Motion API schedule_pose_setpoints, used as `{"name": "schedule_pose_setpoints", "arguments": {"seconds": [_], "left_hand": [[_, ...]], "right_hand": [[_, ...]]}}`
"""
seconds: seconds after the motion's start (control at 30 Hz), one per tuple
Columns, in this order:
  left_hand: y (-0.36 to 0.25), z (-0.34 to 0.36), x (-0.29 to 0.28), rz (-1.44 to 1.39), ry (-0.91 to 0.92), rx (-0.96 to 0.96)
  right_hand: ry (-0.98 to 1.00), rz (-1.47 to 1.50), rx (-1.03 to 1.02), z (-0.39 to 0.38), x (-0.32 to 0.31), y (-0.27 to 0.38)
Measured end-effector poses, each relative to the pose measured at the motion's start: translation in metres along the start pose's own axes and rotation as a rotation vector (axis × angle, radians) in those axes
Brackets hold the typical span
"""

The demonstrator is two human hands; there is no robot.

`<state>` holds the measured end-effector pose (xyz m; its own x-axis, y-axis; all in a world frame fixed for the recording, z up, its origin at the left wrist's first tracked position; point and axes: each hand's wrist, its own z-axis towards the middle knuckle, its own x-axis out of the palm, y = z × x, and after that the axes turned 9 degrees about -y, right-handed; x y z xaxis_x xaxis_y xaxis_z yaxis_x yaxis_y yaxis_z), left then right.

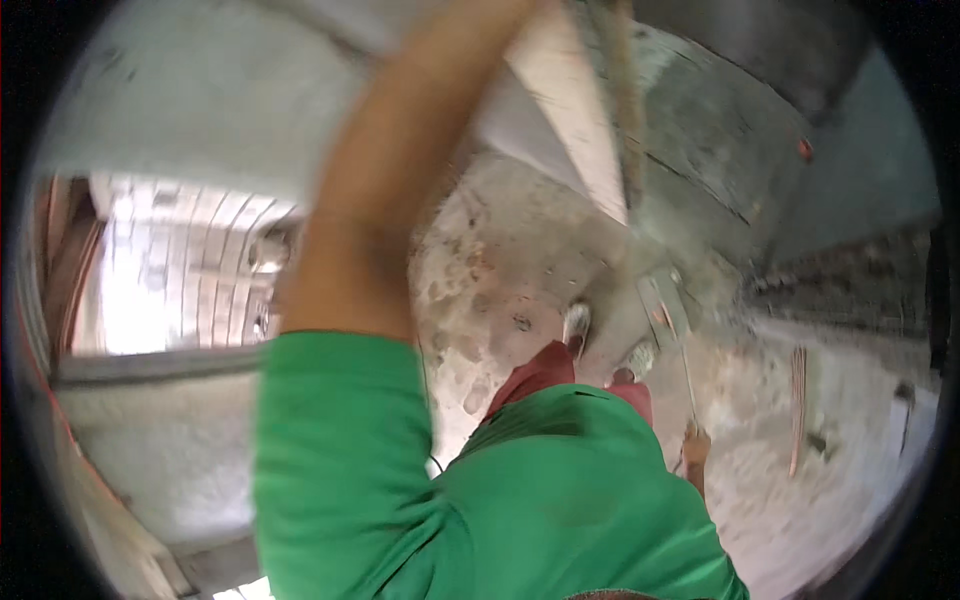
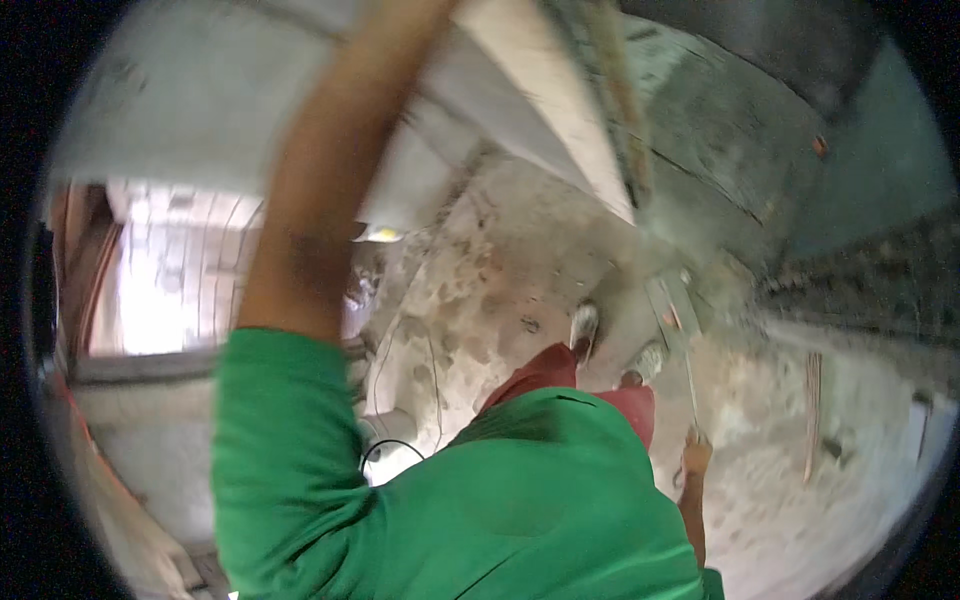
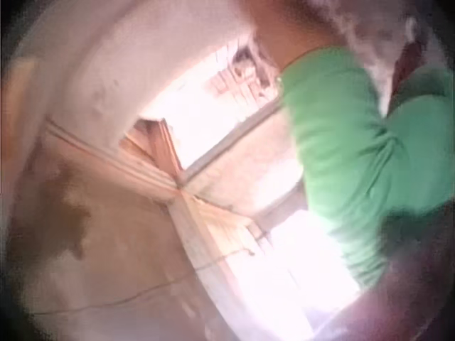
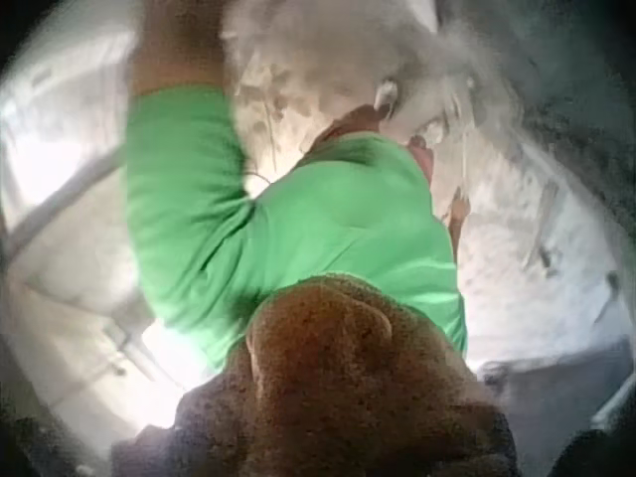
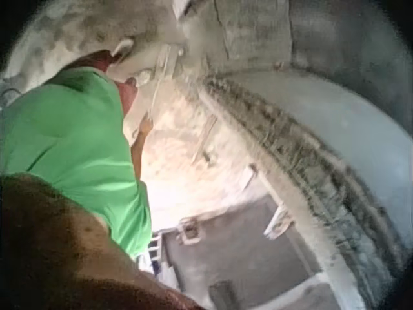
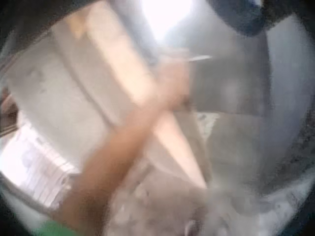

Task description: The person bends a metal rod around a wooden door frame by hand, drives a metal bar into the wall frame using a hammer, and then twists and fastens the rod into place by hand.

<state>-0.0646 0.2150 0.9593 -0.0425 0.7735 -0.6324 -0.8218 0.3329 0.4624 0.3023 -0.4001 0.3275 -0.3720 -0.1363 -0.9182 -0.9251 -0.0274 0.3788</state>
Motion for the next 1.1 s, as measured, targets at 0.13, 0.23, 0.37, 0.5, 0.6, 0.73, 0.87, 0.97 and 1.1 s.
{"name": "schedule_pose_setpoints", "arguments": {"seconds": [0.13,0.23,0.37,0.5,0.6,0.73,0.87,0.97,1.1], "left_hand": [[-0.087,-0.120,-0.038,-0.525,-0.319,-0.190],[-0.095,-0.256,-0.061,-1.010,0.310,-0.222],[-0.022,-0.432,-0.084,-1.123,0.058,-0.452],[0.146,-0.524,-0.258,-1.312,-0.079,-0.779],[0.164,-0.607,-0.358,-0.283,-0.694,-0.674],[0.213,-0.637,-0.449,-0.818,-0.936,-0.399],[0.249,-0.694,-0.493,-1.226,-1.033,-0.476],[0.259,-0.710,-0.470,-1.300,-1.020,-0.593],[0.297,-0.731,-0.452,-1.161,-1.251,-0.548]], "right_hand": [[0.411,0.233,0.463,0.011,-0.012,0.035],[0.511,0.210,0.422,0.041,-0.004,0.068],[0.603,0.163,0.391,0.070,0.005,0.124],[0.650,0.089,0.422,0.076,0.023,0.187],[0.672,-0.003,0.417,0.093,0.035,0.233],[0.716,-0.151,0.427,0.142,0.056,0.302],[0.538,-0.278,-0.166,0.236,0.086,0.358],[0.617,0.009,-0.134,0.277,0.090,0.549],[0.654,0.211,0.105,0.300,0.087,0.677]]}}
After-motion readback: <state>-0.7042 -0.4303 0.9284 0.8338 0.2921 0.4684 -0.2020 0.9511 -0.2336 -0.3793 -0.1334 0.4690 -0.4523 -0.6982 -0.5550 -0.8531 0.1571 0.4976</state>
